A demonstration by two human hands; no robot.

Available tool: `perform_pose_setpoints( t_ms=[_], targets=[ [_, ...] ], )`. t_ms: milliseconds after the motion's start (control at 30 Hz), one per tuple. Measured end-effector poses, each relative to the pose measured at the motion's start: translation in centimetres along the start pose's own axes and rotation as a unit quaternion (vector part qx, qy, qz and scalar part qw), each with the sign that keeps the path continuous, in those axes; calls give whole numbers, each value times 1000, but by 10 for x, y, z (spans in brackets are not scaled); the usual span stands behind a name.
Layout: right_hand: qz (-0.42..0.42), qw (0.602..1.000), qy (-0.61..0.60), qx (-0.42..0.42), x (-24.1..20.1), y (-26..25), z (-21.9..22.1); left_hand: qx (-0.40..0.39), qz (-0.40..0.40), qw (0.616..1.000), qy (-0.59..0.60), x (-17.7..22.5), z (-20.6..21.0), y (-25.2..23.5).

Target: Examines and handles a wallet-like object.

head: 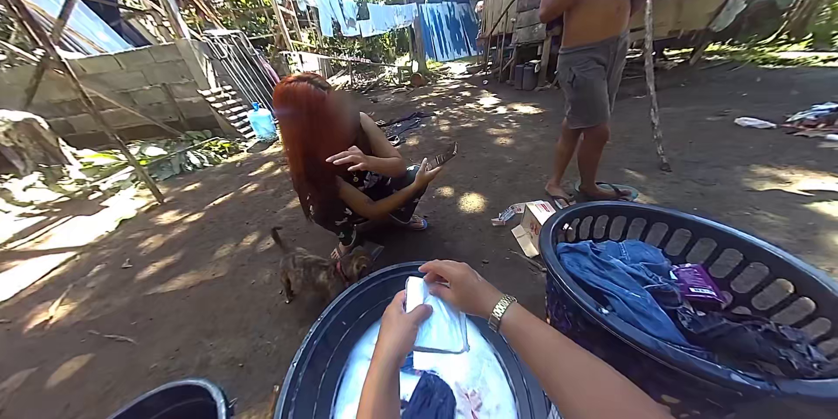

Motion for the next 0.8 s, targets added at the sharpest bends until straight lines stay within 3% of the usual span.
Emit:
perform_pose_setpoints(
  t_ms=[167,333,500,633,800],
  targets=[
    [-71,991,50,101,-13,-2,-2,-4,-10,999,39,2,1,2],
    [-64,988,68,126,-17,-6,-8,-19,11,999,30,8,2,5],
    [-6,996,61,70,-9,-12,0,-35,13,999,12,10,1,5],
    [59,997,-42,-5,4,-13,-6,-57,-3,998,35,5,-7,4],
    [54,993,-40,-94,2,0,-2,-111,-10,994,0,4,-3,3]
  ],
)
Point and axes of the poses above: each hand's wrist, its own y-axis away from the middle knuckle, its own z-axis out of the palm, x = y × z, the point moved 9 cm from there along -y, towards the middle knuckle, and after that the axes turned 8 degrees about x, right-handed, at the moved point
